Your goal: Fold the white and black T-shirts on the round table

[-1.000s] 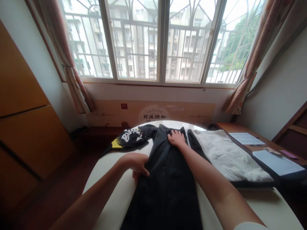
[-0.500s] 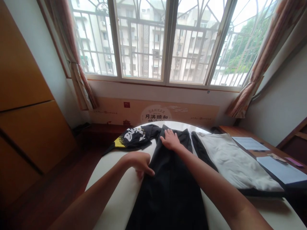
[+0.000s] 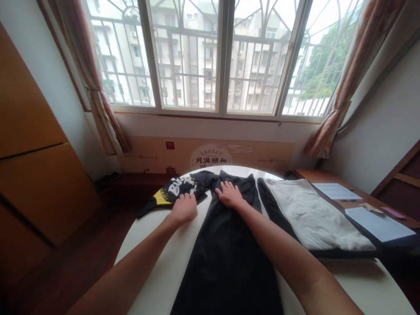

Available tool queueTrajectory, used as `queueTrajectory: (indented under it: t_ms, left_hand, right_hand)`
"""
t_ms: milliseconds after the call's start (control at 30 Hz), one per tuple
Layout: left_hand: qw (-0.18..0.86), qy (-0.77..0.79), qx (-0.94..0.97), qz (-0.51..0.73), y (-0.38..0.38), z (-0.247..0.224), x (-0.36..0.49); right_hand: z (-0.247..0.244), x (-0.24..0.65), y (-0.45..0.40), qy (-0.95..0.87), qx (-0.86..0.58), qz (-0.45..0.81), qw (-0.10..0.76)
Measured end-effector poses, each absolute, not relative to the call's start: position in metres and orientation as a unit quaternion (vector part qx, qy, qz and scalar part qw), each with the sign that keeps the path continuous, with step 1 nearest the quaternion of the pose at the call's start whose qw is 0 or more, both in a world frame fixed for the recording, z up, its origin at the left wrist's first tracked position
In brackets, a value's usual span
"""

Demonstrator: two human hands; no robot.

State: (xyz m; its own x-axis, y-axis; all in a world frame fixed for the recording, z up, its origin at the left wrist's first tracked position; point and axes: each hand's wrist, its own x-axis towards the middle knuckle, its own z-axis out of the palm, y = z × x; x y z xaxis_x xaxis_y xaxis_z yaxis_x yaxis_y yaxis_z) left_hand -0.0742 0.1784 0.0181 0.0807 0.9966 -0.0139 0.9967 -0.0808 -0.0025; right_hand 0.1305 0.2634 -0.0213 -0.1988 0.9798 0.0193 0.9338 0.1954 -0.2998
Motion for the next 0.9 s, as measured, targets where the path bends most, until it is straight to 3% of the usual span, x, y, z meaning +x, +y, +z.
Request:
queueTrajectory:
  t_ms: [200,400,533,633,767,900]
  left_hand:
    - [-0.025,0.664,0.747,0.019,0.168,0.029,-0.065]
    - [-0.033,0.590,0.803,0.074,0.154,0.044,-0.051]
    - [-0.012,0.573,0.816,0.073,0.154,0.044,-0.051]
    - [-0.005,0.563,0.822,0.088,0.156,0.043,-0.053]
    - [-0.014,0.548,0.832,0.086,0.158,0.041,-0.053]
    - [-0.047,0.601,0.796,0.056,0.158,0.037,-0.050]
  right_hand:
    - [-0.002,0.136,0.240,-0.784,-0.598,0.043,0.160]
    - [0.013,0.136,0.132,-0.879,-0.453,0.027,0.150]
    - [-0.003,0.133,0.044,-0.939,-0.319,0.058,0.117]
    - [-0.031,0.133,0.003,-0.967,-0.215,-0.005,0.135]
    - [-0.051,0.139,-0.017,-0.967,-0.170,-0.107,0.157]
    - [-0.038,0.145,-0.022,-0.972,-0.156,-0.090,0.149]
